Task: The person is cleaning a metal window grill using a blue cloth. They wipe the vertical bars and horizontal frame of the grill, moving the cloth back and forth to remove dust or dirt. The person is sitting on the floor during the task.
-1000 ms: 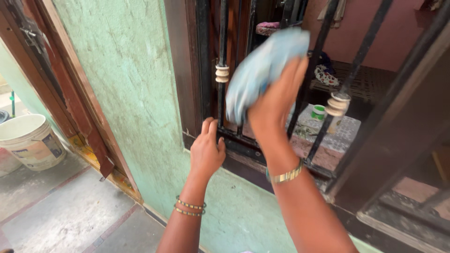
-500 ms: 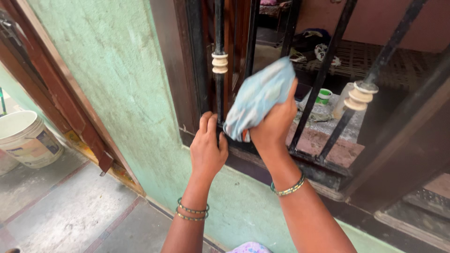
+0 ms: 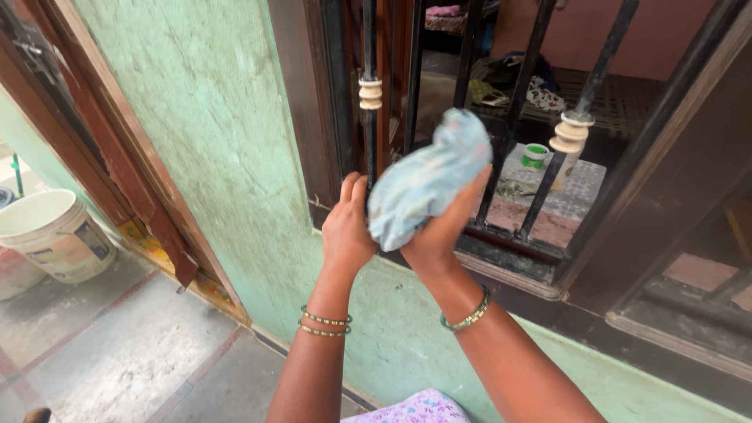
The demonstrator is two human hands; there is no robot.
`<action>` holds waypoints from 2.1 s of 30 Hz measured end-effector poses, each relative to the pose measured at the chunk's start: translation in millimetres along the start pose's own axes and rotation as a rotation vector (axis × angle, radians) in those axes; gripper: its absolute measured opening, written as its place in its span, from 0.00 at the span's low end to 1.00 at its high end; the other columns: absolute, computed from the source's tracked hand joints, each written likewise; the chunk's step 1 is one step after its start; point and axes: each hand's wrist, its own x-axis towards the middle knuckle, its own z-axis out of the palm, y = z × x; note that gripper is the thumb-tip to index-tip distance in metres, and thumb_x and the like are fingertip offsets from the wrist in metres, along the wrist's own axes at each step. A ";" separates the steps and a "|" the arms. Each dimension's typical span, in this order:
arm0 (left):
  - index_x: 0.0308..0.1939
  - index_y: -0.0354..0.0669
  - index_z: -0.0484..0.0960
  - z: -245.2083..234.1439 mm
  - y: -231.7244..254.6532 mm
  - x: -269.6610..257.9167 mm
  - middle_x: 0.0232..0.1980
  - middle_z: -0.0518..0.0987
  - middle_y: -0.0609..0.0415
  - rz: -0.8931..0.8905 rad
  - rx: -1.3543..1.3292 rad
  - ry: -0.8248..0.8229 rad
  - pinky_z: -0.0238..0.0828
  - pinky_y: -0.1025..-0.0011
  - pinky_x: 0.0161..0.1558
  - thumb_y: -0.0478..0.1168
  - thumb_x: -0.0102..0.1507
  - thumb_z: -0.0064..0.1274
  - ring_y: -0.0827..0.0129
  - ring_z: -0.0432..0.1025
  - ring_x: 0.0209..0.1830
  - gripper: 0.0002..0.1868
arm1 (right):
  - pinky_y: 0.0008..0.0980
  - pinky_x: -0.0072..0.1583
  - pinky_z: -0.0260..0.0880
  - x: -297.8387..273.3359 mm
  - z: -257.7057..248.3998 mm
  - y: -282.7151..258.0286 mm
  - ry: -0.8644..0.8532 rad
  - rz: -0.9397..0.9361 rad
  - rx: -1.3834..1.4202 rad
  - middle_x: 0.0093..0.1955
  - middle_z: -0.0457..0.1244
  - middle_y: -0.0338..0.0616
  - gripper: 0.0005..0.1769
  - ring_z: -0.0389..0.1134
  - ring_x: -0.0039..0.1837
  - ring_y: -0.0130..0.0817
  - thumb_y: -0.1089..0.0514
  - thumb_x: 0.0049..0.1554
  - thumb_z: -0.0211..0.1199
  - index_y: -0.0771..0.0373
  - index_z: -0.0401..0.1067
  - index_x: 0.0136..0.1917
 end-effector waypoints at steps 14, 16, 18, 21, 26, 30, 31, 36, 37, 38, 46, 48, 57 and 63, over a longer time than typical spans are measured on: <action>0.62 0.36 0.72 17.5 -9.8 2.6 0.69 0.71 0.45 0.012 -0.091 0.138 0.74 0.57 0.52 0.33 0.62 0.53 0.44 0.75 0.56 0.24 | 0.36 0.69 0.71 110.1 79.5 32.7 -0.007 0.021 -0.033 0.67 0.66 0.55 0.38 0.71 0.68 0.44 0.59 0.63 0.73 0.70 0.53 0.76; 0.60 0.34 0.72 21.5 -12.5 3.0 0.70 0.69 0.42 0.015 -0.050 0.161 0.73 0.56 0.51 0.35 0.62 0.55 0.42 0.74 0.55 0.22 | 0.34 0.67 0.76 84.3 73.8 23.3 -0.041 0.324 0.137 0.65 0.69 0.51 0.36 0.74 0.66 0.41 0.54 0.64 0.67 0.69 0.56 0.77; 0.61 0.33 0.72 21.1 -15.1 3.5 0.71 0.68 0.42 0.042 -0.072 0.166 0.73 0.56 0.52 0.35 0.61 0.54 0.41 0.74 0.54 0.24 | 0.34 0.67 0.76 69.0 68.5 22.2 -0.078 0.368 0.148 0.63 0.69 0.51 0.37 0.74 0.65 0.42 0.54 0.62 0.67 0.70 0.57 0.77; 0.58 0.36 0.75 13.9 -7.9 1.6 0.72 0.69 0.43 0.023 -0.079 0.114 0.73 0.56 0.50 0.32 0.57 0.56 0.42 0.75 0.52 0.24 | 0.38 0.65 0.72 48.7 54.6 24.0 -0.122 0.192 -0.009 0.60 0.68 0.55 0.41 0.73 0.63 0.46 0.57 0.57 0.72 0.73 0.55 0.74; 0.56 0.38 0.77 -7.4 9.6 2.3 0.67 0.72 0.48 0.038 -0.067 0.062 0.74 0.58 0.48 0.29 0.48 0.61 0.46 0.76 0.48 0.31 | 0.41 0.65 0.71 9.5 34.5 14.2 -0.249 0.283 -0.146 0.64 0.64 0.60 0.40 0.69 0.66 0.54 0.55 0.56 0.73 0.73 0.57 0.73; 0.58 0.40 0.76 -8.8 6.3 -2.2 0.66 0.72 0.46 0.116 -0.041 0.077 0.74 0.59 0.47 0.30 0.48 0.63 0.46 0.76 0.48 0.32 | 0.47 0.74 0.61 1.2 30.3 0.0 -0.202 0.179 -0.235 0.71 0.52 0.65 0.37 0.59 0.72 0.58 0.58 0.59 0.65 0.76 0.54 0.74; 0.57 0.42 0.76 -6.2 3.0 -3.1 0.66 0.72 0.45 0.150 -0.039 0.091 0.74 0.59 0.46 0.29 0.48 0.63 0.47 0.76 0.49 0.32 | 0.48 0.75 0.58 3.4 29.6 -6.7 -0.184 0.093 -0.214 0.74 0.49 0.66 0.38 0.56 0.74 0.60 0.56 0.59 0.66 0.77 0.53 0.73; 0.63 0.41 0.73 11.3 -9.0 -0.7 0.50 0.76 0.46 -0.058 0.026 -0.022 0.73 0.57 0.50 0.36 0.56 0.60 0.46 0.75 0.48 0.30 | 0.47 0.81 0.56 59.9 69.0 -9.5 -0.237 0.104 -0.030 0.81 0.46 0.66 0.26 0.53 0.81 0.60 0.73 0.67 0.42 0.77 0.50 0.77; 0.62 0.43 0.74 12.9 -8.6 1.8 0.44 0.78 0.47 -0.169 0.084 -0.130 0.73 0.57 0.50 0.37 0.60 0.58 0.48 0.76 0.46 0.25 | 0.48 0.84 0.54 80.1 86.4 -1.7 -0.245 -0.013 -0.238 0.85 0.42 0.66 0.30 0.50 0.85 0.62 0.77 0.66 0.46 0.77 0.49 0.80; 0.62 0.41 0.74 12.2 -7.3 2.3 0.51 0.76 0.46 -0.095 0.043 -0.037 0.73 0.57 0.49 0.36 0.60 0.57 0.47 0.76 0.48 0.25 | 0.48 0.78 0.59 103.2 105.6 6.4 -0.189 -0.006 -0.306 0.81 0.45 0.71 0.34 0.53 0.79 0.66 0.77 0.58 0.50 0.78 0.51 0.76; 0.59 0.38 0.73 17.4 -4.0 9.9 0.62 0.74 0.47 0.038 -0.060 0.196 0.75 0.58 0.46 0.30 0.61 0.50 0.49 0.76 0.49 0.21 | 0.50 0.59 0.71 141.6 138.3 33.5 -0.136 0.169 -0.137 0.53 0.69 0.59 0.23 0.71 0.58 0.62 0.66 0.59 0.64 0.66 0.59 0.65; 0.59 0.38 0.73 19.3 -4.4 11.9 0.62 0.74 0.48 0.046 -0.043 0.207 0.75 0.58 0.47 0.31 0.61 0.50 0.49 0.76 0.49 0.21 | 0.49 0.56 0.71 133.7 130.3 31.5 -0.189 0.242 -0.111 0.51 0.70 0.58 0.23 0.72 0.56 0.61 0.62 0.61 0.67 0.65 0.59 0.65; 0.57 0.32 0.74 13.1 -5.5 1.1 0.64 0.73 0.40 0.054 -0.098 0.177 0.73 0.55 0.46 0.34 0.60 0.53 0.43 0.75 0.49 0.21 | 0.47 0.68 0.68 99.6 115.8 28.7 -0.191 0.132 -0.139 0.69 0.60 0.61 0.35 0.65 0.69 0.63 0.62 0.57 0.67 0.68 0.55 0.73; 0.34 0.35 0.85 34.5 -36.0 -6.6 0.39 0.83 0.38 0.049 0.007 0.033 0.71 0.53 0.44 0.42 0.53 0.63 0.42 0.75 0.43 0.13 | 0.48 0.64 0.64 27.1 84.8 18.8 -0.439 0.411 -0.284 0.71 0.53 0.72 0.40 0.64 0.66 0.63 0.61 0.57 0.63 0.78 0.47 0.75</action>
